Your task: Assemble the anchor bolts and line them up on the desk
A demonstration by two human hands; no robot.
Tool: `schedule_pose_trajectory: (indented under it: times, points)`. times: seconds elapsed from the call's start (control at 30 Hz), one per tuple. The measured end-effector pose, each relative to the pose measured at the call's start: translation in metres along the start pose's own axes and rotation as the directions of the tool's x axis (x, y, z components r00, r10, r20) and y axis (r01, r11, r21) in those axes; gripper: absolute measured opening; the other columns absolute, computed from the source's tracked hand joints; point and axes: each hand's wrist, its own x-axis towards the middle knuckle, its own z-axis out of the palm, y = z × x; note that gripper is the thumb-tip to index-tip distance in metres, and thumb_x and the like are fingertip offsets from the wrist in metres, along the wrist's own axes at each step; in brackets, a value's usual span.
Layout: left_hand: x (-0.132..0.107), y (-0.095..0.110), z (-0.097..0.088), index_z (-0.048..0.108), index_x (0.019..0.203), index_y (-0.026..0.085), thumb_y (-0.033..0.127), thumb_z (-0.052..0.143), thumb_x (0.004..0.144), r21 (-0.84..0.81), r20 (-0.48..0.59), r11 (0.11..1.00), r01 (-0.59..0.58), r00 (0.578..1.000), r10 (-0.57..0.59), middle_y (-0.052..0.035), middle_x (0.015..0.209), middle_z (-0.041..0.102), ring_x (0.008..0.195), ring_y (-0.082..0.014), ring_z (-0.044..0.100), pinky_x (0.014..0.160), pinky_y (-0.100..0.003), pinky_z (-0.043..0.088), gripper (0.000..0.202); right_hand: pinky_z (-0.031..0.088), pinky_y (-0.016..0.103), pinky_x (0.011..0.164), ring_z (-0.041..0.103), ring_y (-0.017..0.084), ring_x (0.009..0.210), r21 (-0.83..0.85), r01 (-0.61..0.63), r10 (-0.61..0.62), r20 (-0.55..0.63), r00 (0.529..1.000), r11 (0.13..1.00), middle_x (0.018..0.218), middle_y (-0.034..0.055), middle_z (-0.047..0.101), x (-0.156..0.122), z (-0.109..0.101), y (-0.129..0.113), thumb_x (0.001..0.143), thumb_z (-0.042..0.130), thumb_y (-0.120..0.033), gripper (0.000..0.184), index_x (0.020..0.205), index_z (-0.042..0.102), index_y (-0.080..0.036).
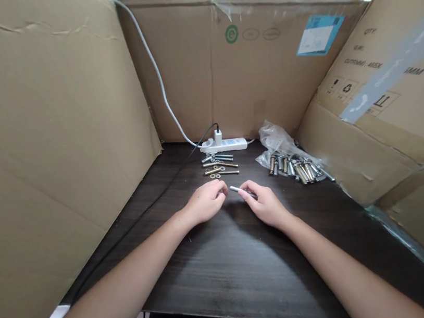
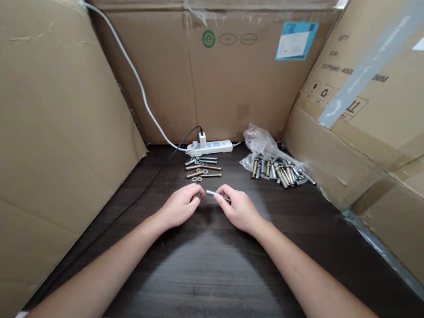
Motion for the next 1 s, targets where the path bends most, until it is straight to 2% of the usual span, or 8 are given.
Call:
schedule_pose_trajectory:
  times: [0.1,0.23,0.37,0.47,0.67,1.0]
  points:
    - [0.000,-0.002,0.001,0.047,0.074,0.019,0.006,0.035,0.076,0.076,0.050,0.994,-0.080,0.996,0.076,-0.0007,0.079,0.052,0.075,-0.0144,0.046,0.068,-0.025,0.038,0.018,0.034,0.022,0.058,0.046,0.011,0.056,-0.009,-0.005,0.005,-0.020,1.000,1.000,0.062,-0.0035,0.052,0.001,0.000,0.000,0.090,0.044,-0.039,0.022,0.087,0.055,-0.020]
    - [-0.001,0.000,0.004,0.045,0.075,0.019,0.004,0.034,0.078,0.124,0.120,0.979,-0.160,0.982,0.146,-0.0016,0.082,0.049,0.076,-0.0148,0.044,0.069,-0.026,0.036,0.019,0.033,0.022,0.057,0.044,0.011,0.055,0.017,-0.015,0.016,-0.030,0.999,1.000,0.061,-0.0040,0.050,0.001,0.001,0.001,0.089,0.043,-0.039,0.023,0.085,0.055,-0.020]
    - [-0.001,0.002,0.006,0.046,0.073,0.019,0.006,0.037,0.081,0.162,0.183,0.970,-0.182,0.971,0.152,-0.0022,0.080,0.051,0.080,-0.0168,0.043,0.072,-0.028,0.036,0.017,0.031,0.022,0.056,0.043,0.011,0.055,0.033,-0.050,0.051,-0.022,0.998,0.998,0.060,-0.0048,0.049,0.002,0.001,0.003,0.088,0.041,-0.035,0.019,0.084,0.053,-0.021]
    - [-0.001,0.000,0.009,0.051,0.076,0.019,0.014,0.038,0.086,0.170,0.202,0.971,-0.168,0.970,0.132,-0.0025,0.082,0.052,0.084,-0.0181,0.043,0.075,-0.031,0.036,0.017,0.031,0.023,0.056,0.044,0.012,0.055,0.036,-0.067,0.067,0.000,0.998,0.997,0.059,-0.0052,0.047,0.003,0.001,0.005,0.085,0.039,-0.028,0.015,0.083,0.053,-0.021]
    - [0.004,-0.004,0.018,0.058,0.080,0.021,0.015,0.038,0.087,0.178,0.190,0.970,-0.168,0.973,0.134,-0.0024,0.090,0.053,0.089,-0.0186,0.043,0.079,-0.032,0.034,0.022,0.031,0.023,0.056,0.043,0.012,0.056,0.053,-0.057,0.057,0.001,0.998,0.997,0.060,-0.0052,0.048,0.003,0.003,0.005,0.084,0.039,-0.027,0.016,0.084,0.054,-0.020]
    - [0.004,-0.002,0.023,0.053,0.081,0.018,0.012,0.040,0.083,0.323,0.148,0.932,-0.164,0.981,0.122,-0.0056,0.096,0.049,0.090,-0.0199,0.043,0.078,-0.033,0.037,0.015,0.034,0.023,0.058,0.046,0.013,0.056,0.031,-0.041,0.040,0.030,0.999,0.999,0.059,-0.0043,0.051,0.002,0.004,0.002,0.082,0.043,-0.026,0.016,0.085,0.058,-0.021]
